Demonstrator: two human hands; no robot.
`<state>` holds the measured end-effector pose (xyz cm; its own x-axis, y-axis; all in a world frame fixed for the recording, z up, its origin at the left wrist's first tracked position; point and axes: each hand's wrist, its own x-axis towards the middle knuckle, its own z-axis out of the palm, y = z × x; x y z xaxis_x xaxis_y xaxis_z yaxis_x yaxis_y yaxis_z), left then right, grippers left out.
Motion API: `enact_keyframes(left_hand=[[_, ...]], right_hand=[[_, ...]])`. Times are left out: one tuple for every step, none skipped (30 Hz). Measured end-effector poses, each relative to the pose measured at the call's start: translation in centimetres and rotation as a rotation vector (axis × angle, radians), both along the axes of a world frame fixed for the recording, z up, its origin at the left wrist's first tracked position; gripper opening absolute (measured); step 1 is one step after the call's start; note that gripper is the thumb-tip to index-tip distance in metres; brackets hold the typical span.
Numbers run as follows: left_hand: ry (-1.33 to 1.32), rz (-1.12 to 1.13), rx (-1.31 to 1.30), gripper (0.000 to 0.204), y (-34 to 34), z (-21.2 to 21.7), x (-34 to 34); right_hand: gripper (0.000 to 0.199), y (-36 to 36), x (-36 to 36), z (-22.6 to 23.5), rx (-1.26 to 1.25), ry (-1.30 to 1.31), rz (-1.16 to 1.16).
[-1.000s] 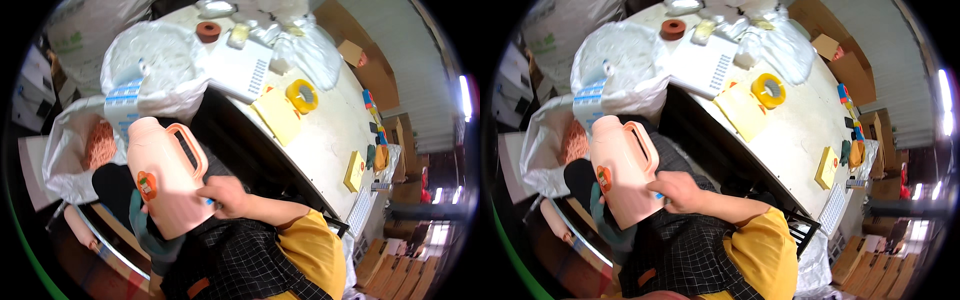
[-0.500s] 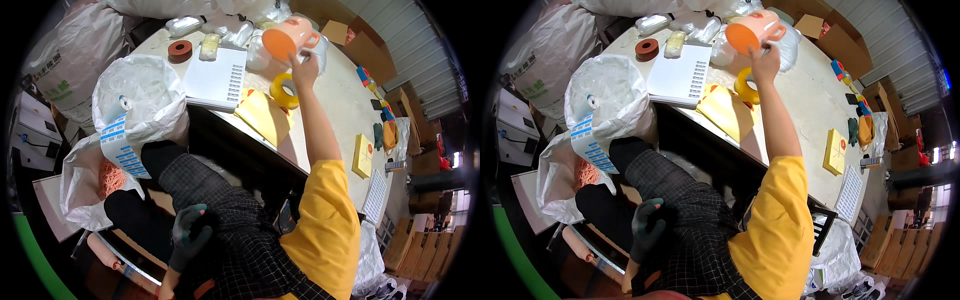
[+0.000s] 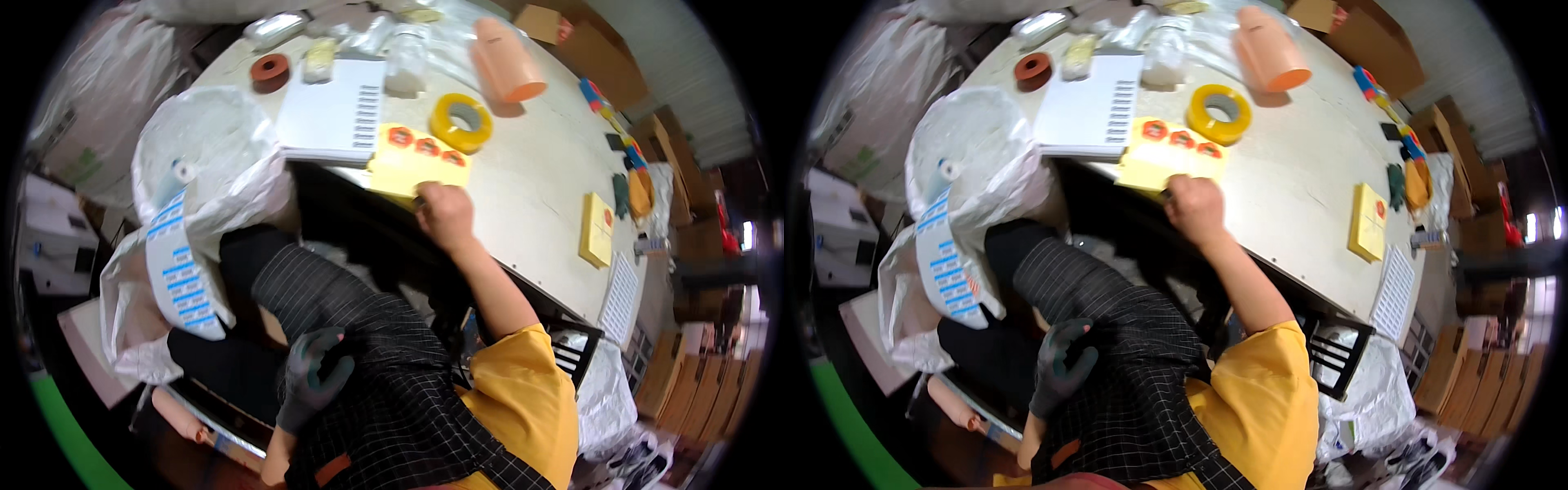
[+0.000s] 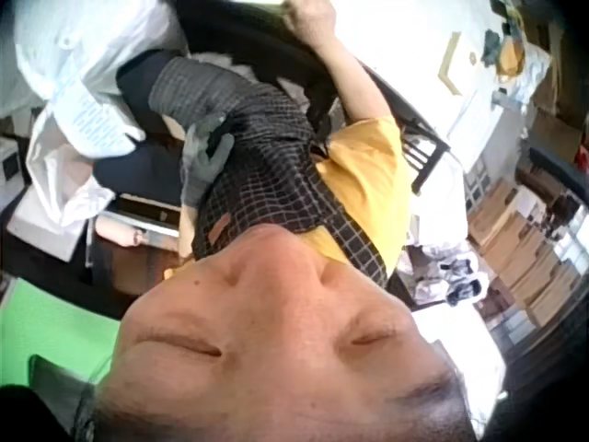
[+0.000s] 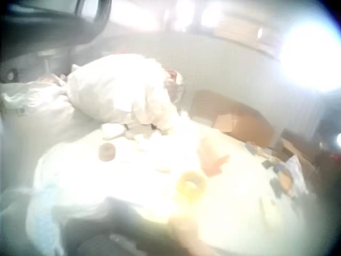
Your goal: The person peels stickers from a sheet and applies them to plastic pitchers by hand. They handle the pitchers one at a time, applying multiple stickers to each before setting the item aside.
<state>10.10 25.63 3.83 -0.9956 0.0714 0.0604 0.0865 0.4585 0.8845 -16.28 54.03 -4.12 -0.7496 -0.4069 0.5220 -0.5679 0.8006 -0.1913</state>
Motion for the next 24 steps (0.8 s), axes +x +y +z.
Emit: enact_keyframes(left_hand=[[0.023, 0.013, -0.011, 0.043, 0.3, -0.4, 0.2], [0.043, 0.023, -0.014, 0.043, 0.5, -1.0, 0.4], [-0.002, 0.059, 0.043, 0.043, 0.5, -1.8, 0.8], [-0.022, 0.06, 0.065, 0.043, 0.5, -2.5, 1.0], [-0.041, 0.07, 0.08, 0.042, 0.5, -3.0, 1.1], [-0.06, 0.087, 0.094, 0.042, 0.4, -3.3, 1.4], [-0.056, 0.064, 0.065, 0.041, 0.6, -2.7, 1.2], [-0.056, 0.043, 0.032, 0.04, 0.9, -1.6, 0.7], [-0.057, 0.027, -0.004, 0.039, 1.0, -0.8, 0.4], [-0.054, 0.017, -0.031, 0.04, 0.6, -0.7, 0.6], [-0.047, -0.006, -0.049, 0.04, 0.3, -0.8, 0.6], [-0.036, -0.046, -0.049, 0.04, 0.3, -0.9, 0.5], [-0.048, -0.046, -0.049, 0.04, 0.0, -1.2, 0.7], [-0.043, -0.046, -0.058, 0.041, 0.0, -1.3, 0.9], [-0.039, -0.048, -0.066, 0.042, 0.0, -1.3, 0.9], [-0.046, -0.044, -0.03, 0.042, 0.2, -1.5, 0.8], [-0.053, -0.044, 0.007, 0.042, 0.6, -1.7, 0.6], [-0.06, -0.047, 0.045, 0.043, 1.0, -1.9, 0.4], [-0.068, -0.047, 0.062, 0.043, 1.2, -2.1, 0.2], [-0.075, -0.052, 0.081, 0.043, 1.5, -2.3, 0.0], [-0.081, -0.061, 0.103, 0.043, 1.8, -2.5, -0.3], [-0.08, -0.054, 0.092, 0.043, 2.0, -2.5, -0.5], [-0.077, -0.042, 0.08, 0.042, 2.0, -2.6, -0.6], [-0.074, -0.031, 0.07, 0.042, 2.1, -2.7, -0.8]], right_hand=[[0.028, -1.0, 1.2, 0.8, -0.092, -0.079, 0.089], [0.027, -2.5, 2.9, 1.4, -0.179, -0.16, 0.173], [0.024, -3.9, 4.5, 1.1, -0.317, -0.352, 0.237], [0.021, -5.3, 6.1, 0.5, -0.471, -0.548, 0.308], [0.018, -5.8, 7.5, -0.2, -0.466, -0.685, 0.273], [0.015, -6.2, 8.5, -1.2, -0.459, -0.824, 0.245], [0.013, -6.2, 9.2, -3.8, -0.578, -0.909, 0.129], [0.016, -5.7, 9.3, -7.4, -0.621, -0.852, 0.002], [0.018, -4.6, 9.0, -11.9, -0.678, -0.843, -0.103], [0.02, -4.2, 8.5, -13.3, -0.813, -1.055, -0.267], [0.022, -3.3, 7.5, -15.3, -0.82, -1.163, -0.47], [0.033, -0.9, 6.9, -18.9, -0.917, -1.135, -0.576], [0.046, -0.5, 5.9, -20.3, -0.977, -1.168, -0.782], [0.044, -0.6, 4.9, -20.9, -1.028, -1.181, -0.857], [0.042, -0.7, 4.4, -21.6, -1.066, -1.19, -0.893], [0.039, -0.7, 4.0, -21.9, -1.082, -1.194, -0.915], [0.037, -0.5, 3.8, -22.2, -1.088, -1.191, -0.914], [0.035, 0.0, 3.6, -22.4, -1.075, -1.184, -0.897], [0.032, 0.0, 3.5, -22.1, -1.061, -1.181, -0.867], [0.03, 0.1, 3.3, -21.9, -1.037, -1.181, -0.819], [0.028, 0.4, 3.5, -21.5, -1.002, -1.18, -0.751], [0.025, 0.2, 3.7, -20.8, -0.955, -1.181, -0.659], [0.023, -0.4, 4.1, -19.8, -0.897, -1.175, -0.531], [0.021, -0.8, 4.6, -18.7, -0.833, -1.153, -0.385]])
